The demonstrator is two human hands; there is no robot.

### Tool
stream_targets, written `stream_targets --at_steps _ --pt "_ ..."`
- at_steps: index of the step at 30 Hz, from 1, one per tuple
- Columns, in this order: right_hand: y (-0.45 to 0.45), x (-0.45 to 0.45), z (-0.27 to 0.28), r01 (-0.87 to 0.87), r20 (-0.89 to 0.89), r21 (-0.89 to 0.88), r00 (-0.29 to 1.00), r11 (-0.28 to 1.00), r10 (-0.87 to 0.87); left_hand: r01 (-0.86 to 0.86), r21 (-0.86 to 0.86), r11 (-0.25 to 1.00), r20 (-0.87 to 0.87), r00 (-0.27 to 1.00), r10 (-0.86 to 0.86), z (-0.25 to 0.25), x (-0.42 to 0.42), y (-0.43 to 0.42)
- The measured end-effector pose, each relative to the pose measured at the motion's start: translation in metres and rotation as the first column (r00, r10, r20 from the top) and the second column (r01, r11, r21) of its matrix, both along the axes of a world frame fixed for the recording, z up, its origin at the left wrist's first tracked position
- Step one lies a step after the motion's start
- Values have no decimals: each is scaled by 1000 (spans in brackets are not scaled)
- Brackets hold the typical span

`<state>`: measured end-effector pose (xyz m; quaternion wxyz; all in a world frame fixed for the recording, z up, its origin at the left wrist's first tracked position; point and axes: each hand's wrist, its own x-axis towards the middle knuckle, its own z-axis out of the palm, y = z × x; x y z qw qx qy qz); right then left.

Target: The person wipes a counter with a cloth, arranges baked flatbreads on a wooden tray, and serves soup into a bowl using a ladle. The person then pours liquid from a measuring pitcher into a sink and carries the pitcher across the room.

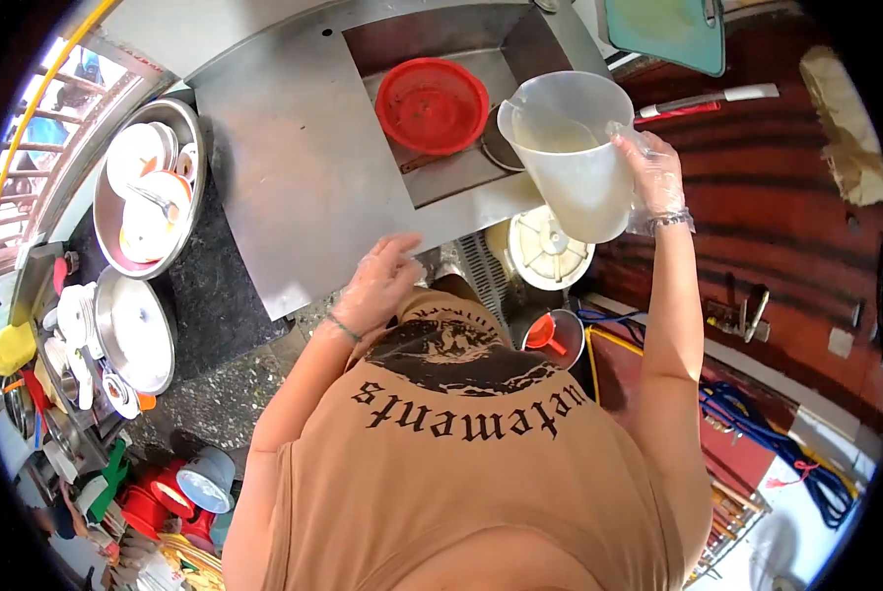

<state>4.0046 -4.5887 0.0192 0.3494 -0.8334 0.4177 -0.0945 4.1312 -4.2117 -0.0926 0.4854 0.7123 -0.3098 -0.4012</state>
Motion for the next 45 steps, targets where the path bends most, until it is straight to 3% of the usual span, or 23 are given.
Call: stream_targets --at_steps 1,4,10,14,17,19,22,32,40,41,45 --pt "-11 11 -3 -9 -7 -3 1000 1000 9 1 39 999 63 998 -3 -1 6 -2" --pt "-50 29 -28 -7 2 55 1000 998 7 -55 41 998 -6 998 55 1 15 -7" --pt "-85 62 -42 -173 -258 -70 955 982 149 -224 30 974 -81 971 226 12 17 -23" --pt "-99 77 -44 -290 -390 -142 895 947 216 -249 47 967 -60 966 251 11 16 -36" --pt "-97 83 -32 -305 -349 -71 899 950 263 -278 55 959 -87 956 282 12 13 -49" --pt "-84 93 -11 -304 -332 66 891 950 309 -278 50 959 -80 956 281 11 13 -54" --pt "-105 89 -31 -333 -297 -29 903 942 310 -272 45 961 -60 960 274 9 13 -60" --pt "-109 78 -13 -346 -156 32 925 938 347 -302 30 953 -6 953 302 4 8 -79" --pt "-99 36 5 -175 -139 -5 975 985 172 -229 52 972 -37 972 231 11 14 -88" --pt "-96 28 -1 -124 -6 52 992 991 125 -208 63 976 -28 977 210 12 15 -88" --pt "-77 -1 7 -52 40 101 998 994 48 -137 38 990 9 991 136 10 23 -84"
